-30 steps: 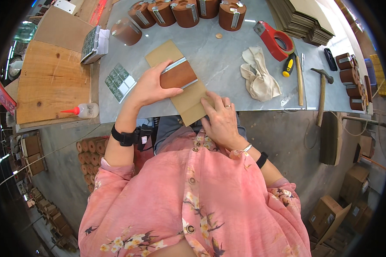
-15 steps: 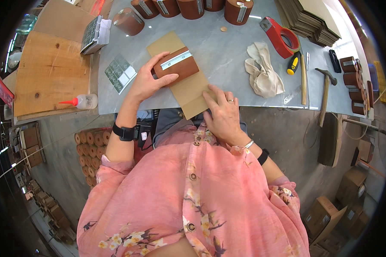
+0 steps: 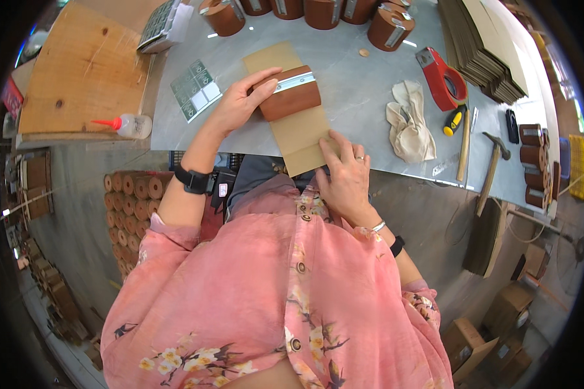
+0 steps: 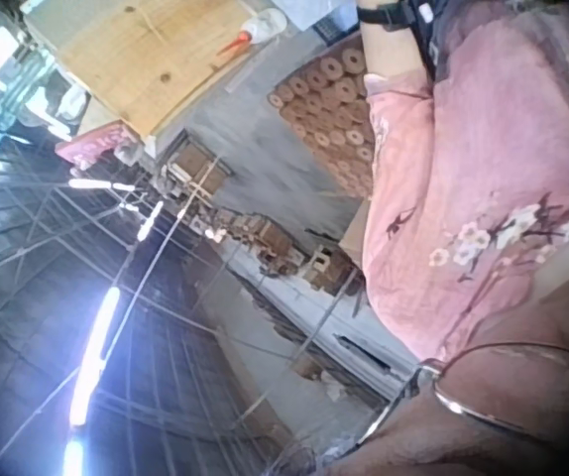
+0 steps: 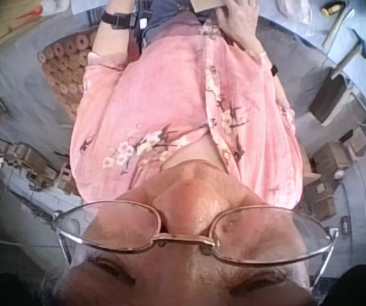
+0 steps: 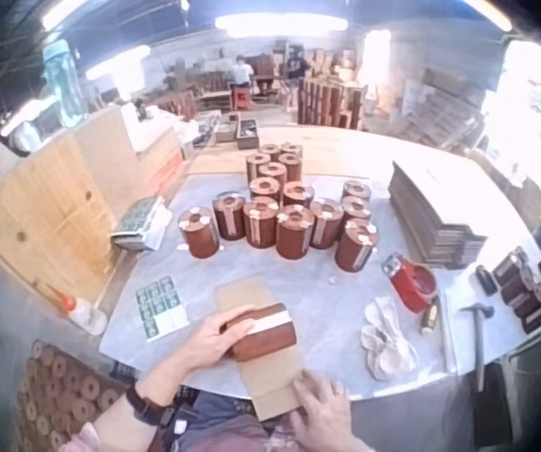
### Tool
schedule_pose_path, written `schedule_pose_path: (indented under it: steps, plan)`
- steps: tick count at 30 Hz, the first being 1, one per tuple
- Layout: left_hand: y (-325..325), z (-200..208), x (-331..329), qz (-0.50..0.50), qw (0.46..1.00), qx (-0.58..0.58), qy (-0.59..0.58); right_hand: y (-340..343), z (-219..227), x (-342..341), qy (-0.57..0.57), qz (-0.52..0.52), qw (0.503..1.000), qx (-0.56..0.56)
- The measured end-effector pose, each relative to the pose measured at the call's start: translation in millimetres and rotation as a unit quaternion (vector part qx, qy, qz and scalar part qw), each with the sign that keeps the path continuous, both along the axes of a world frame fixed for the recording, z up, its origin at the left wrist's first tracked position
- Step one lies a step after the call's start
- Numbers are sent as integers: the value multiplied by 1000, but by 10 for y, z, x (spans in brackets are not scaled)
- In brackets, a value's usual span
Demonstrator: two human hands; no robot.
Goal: The recorder applies labels and wraps cardboard around cylindrical wooden components in a factory setting.
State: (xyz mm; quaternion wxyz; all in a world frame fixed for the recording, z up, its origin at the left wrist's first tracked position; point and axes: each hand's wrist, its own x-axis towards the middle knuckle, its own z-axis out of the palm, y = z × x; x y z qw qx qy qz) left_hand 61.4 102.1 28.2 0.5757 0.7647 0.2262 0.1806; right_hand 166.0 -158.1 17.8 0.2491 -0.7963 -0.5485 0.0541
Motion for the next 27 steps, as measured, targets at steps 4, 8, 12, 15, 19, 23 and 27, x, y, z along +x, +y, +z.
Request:
schedule_pose_path:
  steps: [4, 8, 12, 15, 19, 23, 27]
  plan:
    - [34, -4, 17, 3, 998, -57, 17, 6, -1, 2, -17, 4, 1000, 5]
    - [47, -7, 14, -3, 997, -72, 25, 10, -8, 9, -34, 10, 999, 11]
    - [67, -29, 17, -6, 996, -90, 6, 20, -6, 13, -38, 18, 999, 6]
    - [79, -60, 18, -8, 995, -99, -5, 22, -3, 13, -37, 18, 999, 7]
    - [80, -84, 15, -5, 996, -84, -5, 13, -19, 18, -33, 14, 999, 4]
    - [58, -81, 24, 5, 997, -77, -12, 17, -19, 67, -11, 26, 1000, 6]
    - [47, -80, 35, 26, 996, -81, 12, 53, 155, 198, -14, 61, 998, -8]
